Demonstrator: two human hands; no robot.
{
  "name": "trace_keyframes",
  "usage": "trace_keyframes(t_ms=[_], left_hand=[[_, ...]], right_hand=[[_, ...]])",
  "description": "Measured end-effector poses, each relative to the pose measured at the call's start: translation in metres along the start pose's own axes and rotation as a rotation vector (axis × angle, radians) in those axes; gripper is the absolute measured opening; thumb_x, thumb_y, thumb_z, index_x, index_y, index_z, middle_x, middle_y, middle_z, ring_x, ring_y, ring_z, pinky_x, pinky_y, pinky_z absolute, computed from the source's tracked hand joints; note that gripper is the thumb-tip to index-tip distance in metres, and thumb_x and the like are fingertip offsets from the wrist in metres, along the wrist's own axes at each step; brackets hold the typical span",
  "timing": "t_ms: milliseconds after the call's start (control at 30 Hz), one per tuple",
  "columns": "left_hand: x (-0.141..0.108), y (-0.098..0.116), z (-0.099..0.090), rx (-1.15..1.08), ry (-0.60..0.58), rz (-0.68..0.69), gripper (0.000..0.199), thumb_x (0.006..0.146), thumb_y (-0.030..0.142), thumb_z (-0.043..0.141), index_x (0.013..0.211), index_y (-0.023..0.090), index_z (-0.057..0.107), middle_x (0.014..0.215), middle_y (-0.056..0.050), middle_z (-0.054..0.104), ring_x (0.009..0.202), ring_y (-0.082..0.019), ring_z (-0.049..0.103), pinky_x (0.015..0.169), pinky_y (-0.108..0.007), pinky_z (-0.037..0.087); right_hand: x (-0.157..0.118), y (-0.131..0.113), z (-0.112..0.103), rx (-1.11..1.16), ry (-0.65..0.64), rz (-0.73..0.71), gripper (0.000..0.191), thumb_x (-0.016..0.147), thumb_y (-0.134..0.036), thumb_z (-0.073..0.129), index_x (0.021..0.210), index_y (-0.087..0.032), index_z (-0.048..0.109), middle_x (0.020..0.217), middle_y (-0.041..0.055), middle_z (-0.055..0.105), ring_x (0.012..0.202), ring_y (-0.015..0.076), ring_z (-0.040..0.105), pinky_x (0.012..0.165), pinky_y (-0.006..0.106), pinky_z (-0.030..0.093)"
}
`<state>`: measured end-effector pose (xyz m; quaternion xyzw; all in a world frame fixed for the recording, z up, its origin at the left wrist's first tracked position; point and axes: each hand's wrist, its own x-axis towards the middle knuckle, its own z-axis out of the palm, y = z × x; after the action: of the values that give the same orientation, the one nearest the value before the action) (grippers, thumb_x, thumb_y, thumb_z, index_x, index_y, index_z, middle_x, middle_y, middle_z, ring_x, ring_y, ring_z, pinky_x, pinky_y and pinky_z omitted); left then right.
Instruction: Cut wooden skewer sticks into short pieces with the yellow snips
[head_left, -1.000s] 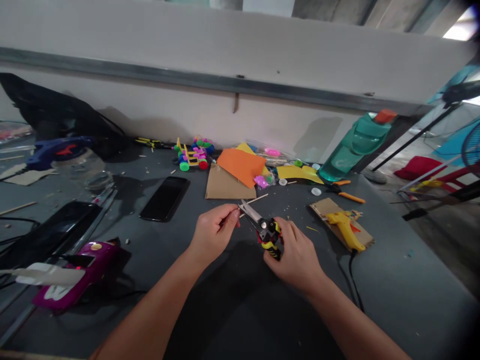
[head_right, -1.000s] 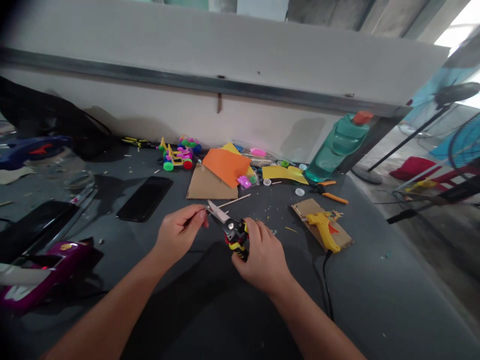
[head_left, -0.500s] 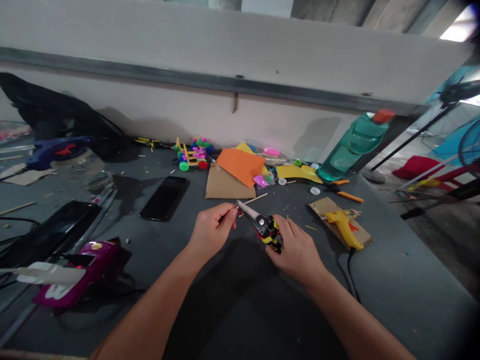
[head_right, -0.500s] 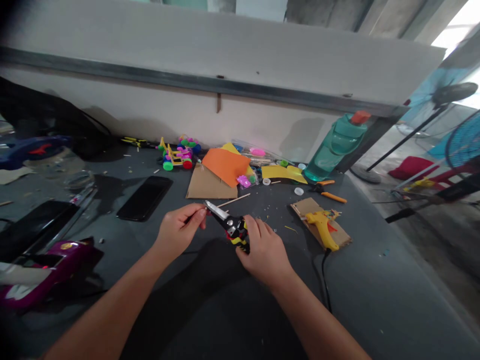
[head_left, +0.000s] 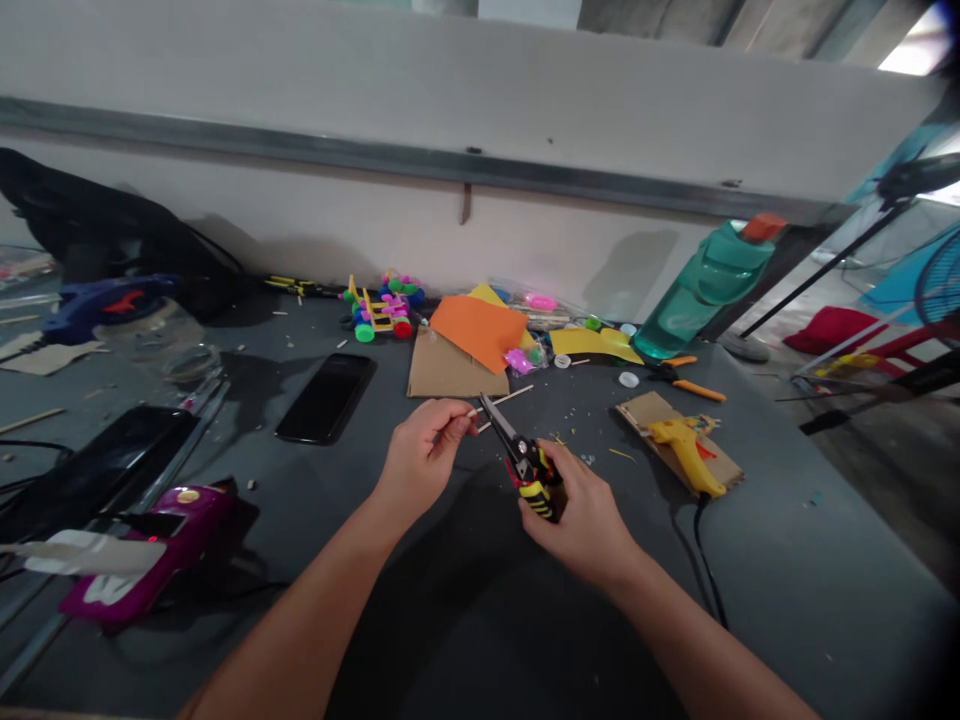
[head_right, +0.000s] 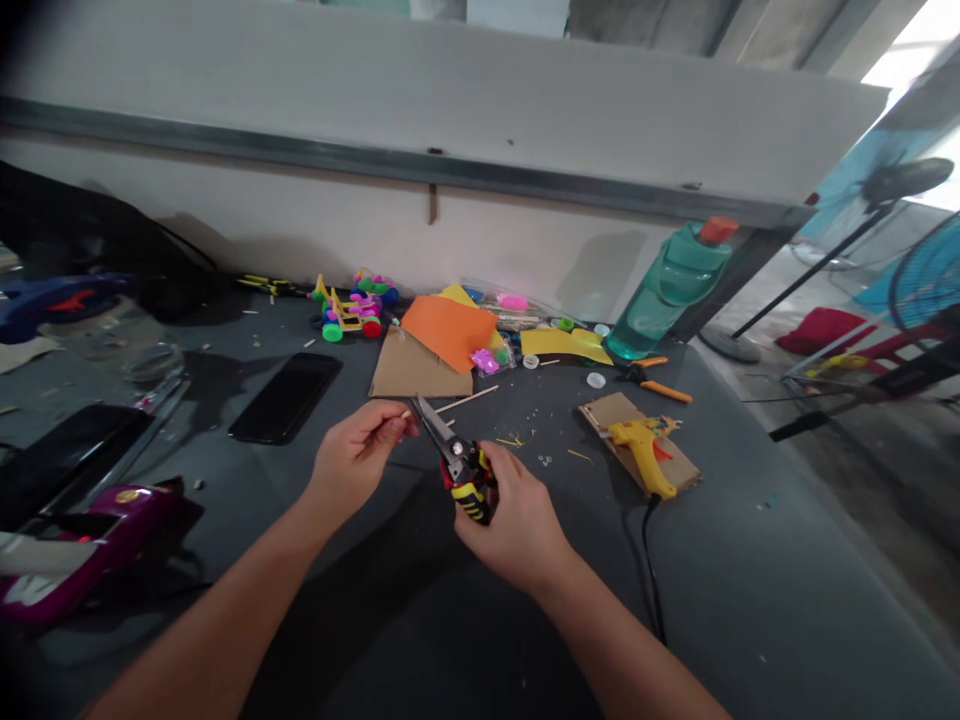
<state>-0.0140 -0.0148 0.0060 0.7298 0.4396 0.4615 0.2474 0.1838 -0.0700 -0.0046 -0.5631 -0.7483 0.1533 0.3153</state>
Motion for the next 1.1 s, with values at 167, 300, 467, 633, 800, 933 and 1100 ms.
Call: trace_keyframes(t_ms=[167, 300, 467, 633, 800, 933, 1100], left_hand=[[0.001, 0.000, 0.000, 0.000, -0.009, 0.046, 0.016, 0.088, 0.023, 0.044, 0.084, 0.019, 0.059, 0.081, -0.004, 0.061, 0.077, -0.015, 0.057, 0.072, -0.028, 0.045], [0.002, 0.001, -0.001, 0.007, 0.008, 0.072, 0.016, 0.087, 0.022, 0.044, 0.081, 0.019, 0.059, 0.077, -0.004, 0.058, 0.075, -0.016, 0.054, 0.069, -0.028, 0.044], [0.003, 0.000, -0.002, -0.042, 0.032, 0.097, 0.016, 0.086, 0.018, 0.047, 0.076, 0.018, 0.060, 0.074, -0.003, 0.057, 0.073, -0.014, 0.053, 0.067, -0.026, 0.042], [0.004, -0.003, 0.000, -0.044, 0.077, 0.097, 0.013, 0.084, 0.017, 0.050, 0.078, 0.017, 0.061, 0.073, -0.002, 0.057, 0.070, -0.013, 0.053, 0.065, -0.025, 0.042], [0.005, 0.002, -0.006, 0.067, 0.129, 0.121, 0.011, 0.083, 0.020, 0.053, 0.082, 0.020, 0.065, 0.080, -0.003, 0.061, 0.081, -0.016, 0.054, 0.076, -0.029, 0.043], [0.008, 0.002, -0.017, 0.076, 0.346, 0.029, 0.008, 0.080, 0.024, 0.059, 0.083, 0.022, 0.066, 0.085, -0.003, 0.058, 0.081, -0.016, 0.054, 0.072, -0.029, 0.046], [0.016, -0.009, -0.017, -0.497, 0.486, -0.204, 0.012, 0.078, 0.026, 0.060, 0.087, 0.019, 0.056, 0.073, 0.002, 0.056, 0.062, -0.010, 0.058, 0.066, -0.027, 0.052]], right_hand=[[-0.001, -0.003, 0.000, 0.039, -0.019, -0.023, 0.051, 0.066, -0.023, 0.056, 0.115, -0.018, 0.045, 0.103, 0.0096, 0.060, 0.085, 0.0219, 0.061, 0.072, 0.034, 0.051], [-0.002, -0.003, 0.001, 0.050, -0.036, -0.029, 0.051, 0.065, -0.022, 0.056, 0.115, -0.019, 0.045, 0.103, 0.0093, 0.060, 0.084, 0.0226, 0.061, 0.072, 0.035, 0.050], [-0.001, -0.002, 0.001, 0.040, -0.030, -0.061, 0.051, 0.063, -0.018, 0.055, 0.114, -0.018, 0.046, 0.103, 0.0085, 0.060, 0.089, 0.0215, 0.060, 0.077, 0.033, 0.049], [0.000, -0.003, 0.005, 0.025, -0.021, -0.073, 0.049, 0.065, -0.019, 0.054, 0.113, -0.018, 0.048, 0.098, 0.0074, 0.062, 0.084, 0.0204, 0.061, 0.075, 0.032, 0.049], [0.006, 0.006, 0.003, -0.065, 0.068, -0.078, 0.051, 0.068, -0.027, 0.057, 0.117, -0.018, 0.047, 0.102, 0.0097, 0.061, 0.087, 0.0224, 0.060, 0.076, 0.034, 0.049], [0.019, 0.041, -0.005, -0.317, 0.183, 0.094, 0.055, 0.069, -0.034, 0.058, 0.120, -0.016, 0.046, 0.100, 0.0122, 0.060, 0.086, 0.0264, 0.059, 0.073, 0.039, 0.048], [0.028, 0.082, -0.010, -0.521, 0.173, 0.155, 0.056, 0.072, -0.040, 0.059, 0.119, -0.010, 0.050, 0.099, 0.0182, 0.060, 0.092, 0.0314, 0.056, 0.077, 0.047, 0.043]])
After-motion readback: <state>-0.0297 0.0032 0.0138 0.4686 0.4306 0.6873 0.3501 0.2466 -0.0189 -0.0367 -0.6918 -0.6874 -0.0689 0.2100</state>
